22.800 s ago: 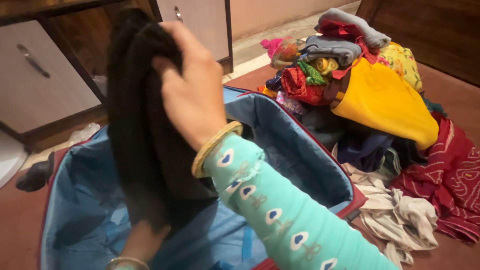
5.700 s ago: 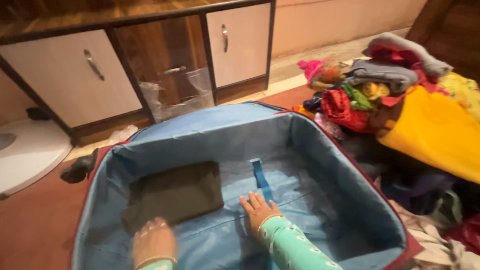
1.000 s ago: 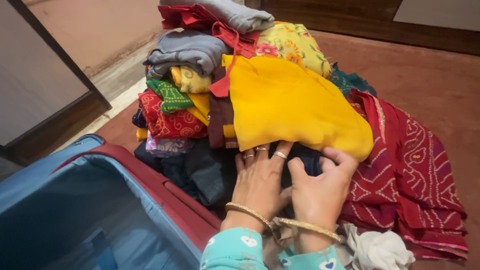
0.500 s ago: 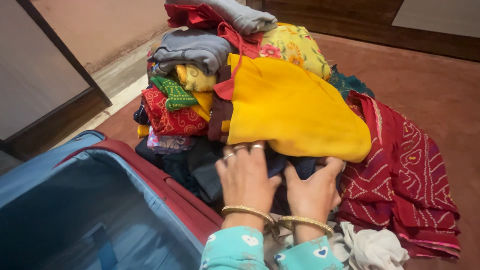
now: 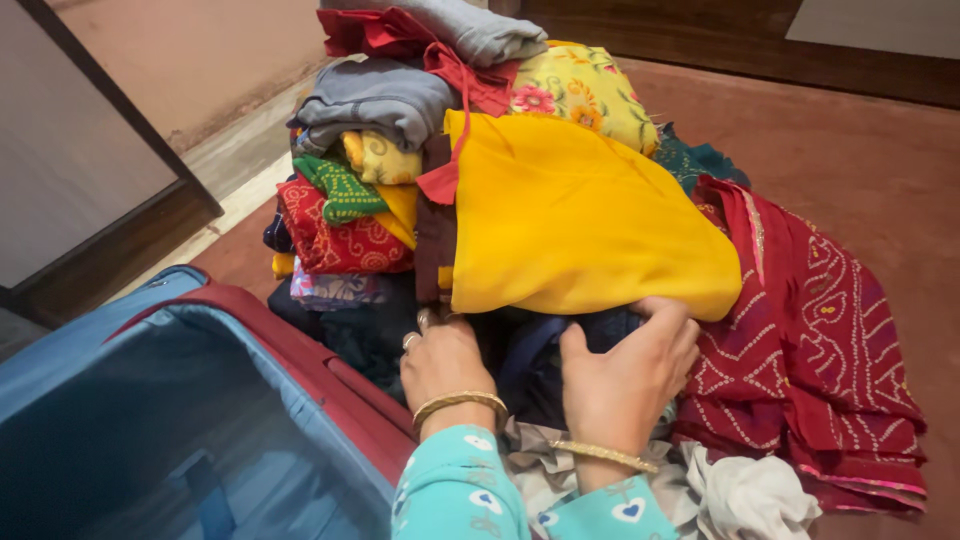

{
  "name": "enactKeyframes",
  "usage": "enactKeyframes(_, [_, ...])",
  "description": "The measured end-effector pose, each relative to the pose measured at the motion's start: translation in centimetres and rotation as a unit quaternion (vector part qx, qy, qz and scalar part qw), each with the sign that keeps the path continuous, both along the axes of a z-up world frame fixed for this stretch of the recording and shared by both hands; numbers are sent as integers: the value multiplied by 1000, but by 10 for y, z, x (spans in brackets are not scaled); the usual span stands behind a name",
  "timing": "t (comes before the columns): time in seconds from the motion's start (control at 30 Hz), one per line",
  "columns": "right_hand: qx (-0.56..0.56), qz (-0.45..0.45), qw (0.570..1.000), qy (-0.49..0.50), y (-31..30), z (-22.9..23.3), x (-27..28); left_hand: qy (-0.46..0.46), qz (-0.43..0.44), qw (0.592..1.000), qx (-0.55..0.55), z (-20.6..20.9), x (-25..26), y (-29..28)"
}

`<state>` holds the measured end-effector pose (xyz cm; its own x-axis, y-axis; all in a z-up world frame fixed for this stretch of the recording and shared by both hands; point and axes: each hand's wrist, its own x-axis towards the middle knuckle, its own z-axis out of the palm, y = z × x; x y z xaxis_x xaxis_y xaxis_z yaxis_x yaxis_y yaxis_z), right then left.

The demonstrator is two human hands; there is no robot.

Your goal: The person folds a pair of dark trousers and places them into an open suitcase. They then pick up a dark shirt, fold it, and place it on top of the trousers inside the suitcase.

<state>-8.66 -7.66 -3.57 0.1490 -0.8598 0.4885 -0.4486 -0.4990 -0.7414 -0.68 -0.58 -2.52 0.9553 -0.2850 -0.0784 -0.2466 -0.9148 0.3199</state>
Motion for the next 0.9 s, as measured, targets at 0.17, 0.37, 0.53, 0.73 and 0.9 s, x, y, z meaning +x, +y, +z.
enactKeyframes(0.17, [-53,69,996,-22,13,22,-4,38,44,997,-50,13,12,2])
enactKeyframes(0.37, [272,352,895,21,22,17,11,51,79,987,-131,8,24,8])
enactKeyframes(0.53, [114,455,881,54,13,-11,11,62,83,970,-218,12,20,11])
enactKeyframes(0.73, [252,466,840,-119,20,-32,24,68,-5,941,-332,53,-8,49])
enactKeyframes(0.9, [127,392,908,-73,33,7,1,120,-96,925,-347,117,-44,94])
